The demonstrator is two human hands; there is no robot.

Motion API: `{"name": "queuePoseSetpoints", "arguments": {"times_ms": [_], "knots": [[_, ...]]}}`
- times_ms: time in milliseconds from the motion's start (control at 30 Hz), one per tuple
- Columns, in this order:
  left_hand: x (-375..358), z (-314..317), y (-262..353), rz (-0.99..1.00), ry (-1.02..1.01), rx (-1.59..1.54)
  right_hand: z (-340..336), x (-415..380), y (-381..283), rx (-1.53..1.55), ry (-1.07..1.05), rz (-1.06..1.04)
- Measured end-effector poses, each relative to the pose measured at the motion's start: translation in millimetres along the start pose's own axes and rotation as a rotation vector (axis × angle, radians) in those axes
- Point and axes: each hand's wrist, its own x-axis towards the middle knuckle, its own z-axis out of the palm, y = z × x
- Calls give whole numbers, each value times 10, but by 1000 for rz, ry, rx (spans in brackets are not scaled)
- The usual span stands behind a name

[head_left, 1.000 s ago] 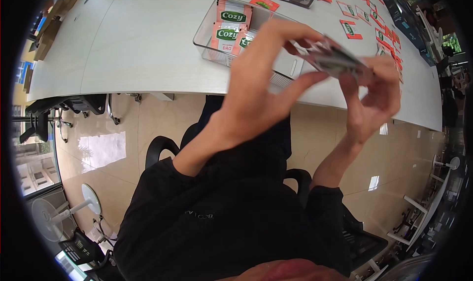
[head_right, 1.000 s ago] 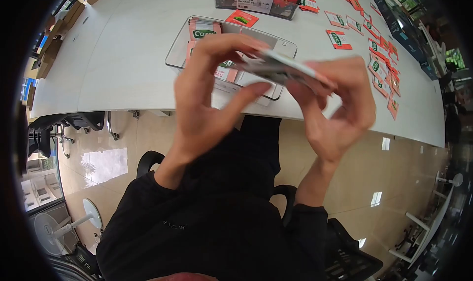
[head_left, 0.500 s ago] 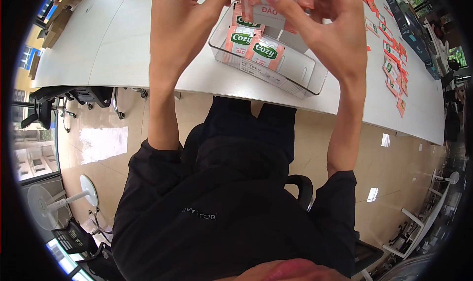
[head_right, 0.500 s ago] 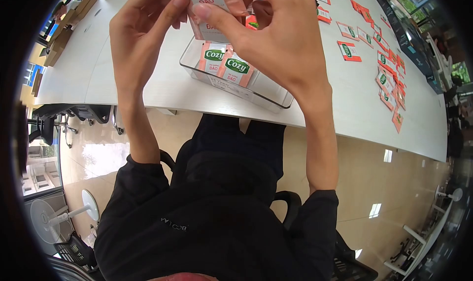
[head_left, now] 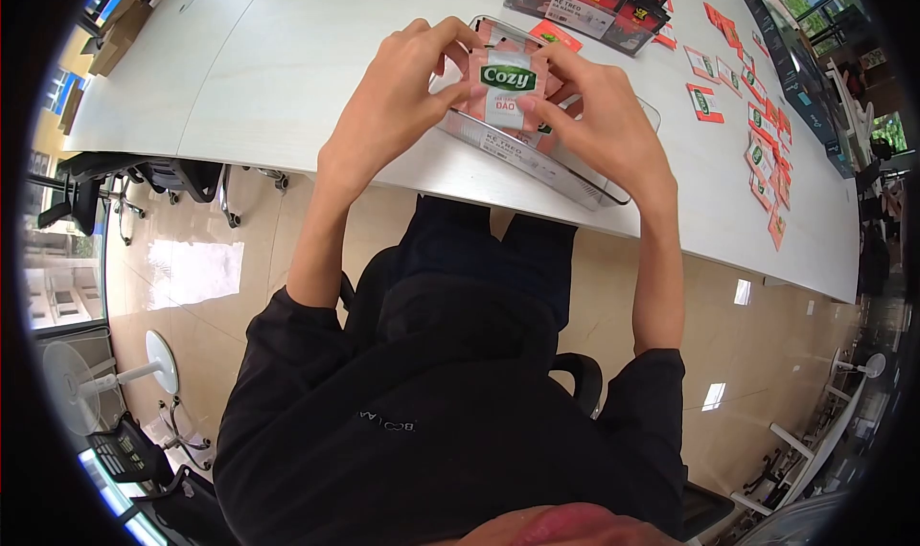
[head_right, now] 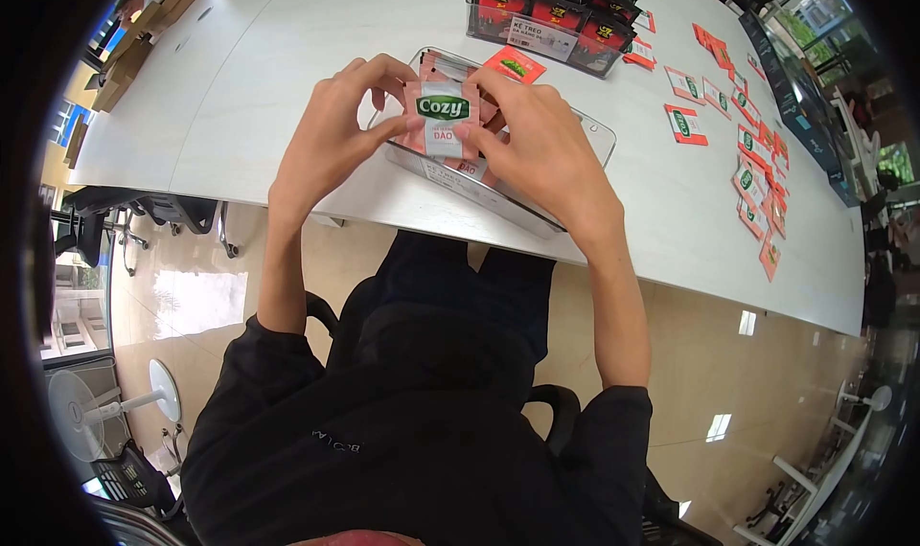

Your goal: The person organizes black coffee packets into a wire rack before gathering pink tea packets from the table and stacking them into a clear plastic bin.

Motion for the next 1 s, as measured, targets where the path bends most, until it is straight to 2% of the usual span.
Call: {"name": "queuePoseSetpoints", "arguments": {"times_ms": [133,200,300,433,467,500,567,600,667,733,833,900,1000], "knots": [[-41,14,10,-21,-25,59,29,4,65,-79,4,-30],[-52,19,16,-22,-27,84,70,-5,103,-292,91,-199],[-62,72,37,85,64,155,38,-65,47,-190,127,-155],[-219,236,6,32,241,20,-151,-180,-1,-265,195,-135],[-285,319,-34,3,311,-22,-192,-212,5,-324,134,-48],[-368,406,-60,4,310,-24,-212,-228,13,-381,74,41],[-516,546,-84,-130,289,-316,-140,-257,125,-468,63,37],[-526,550,-77,-134,284,-323,-107,-270,165,-553,47,28],[-543,524,-59,-132,175,-372,-90,-232,166,-508,-15,58],[-529,563,-52,-145,177,-396,-90,-177,136,-467,-81,68],[-539,605,-97,-139,203,-323,-83,-132,74,-299,-12,112],[-554,617,-127,-119,203,-299,-80,-122,57,-96,85,52],[-560,621,-80,-159,208,-334,59,-67,64,-41,179,-64]]}}
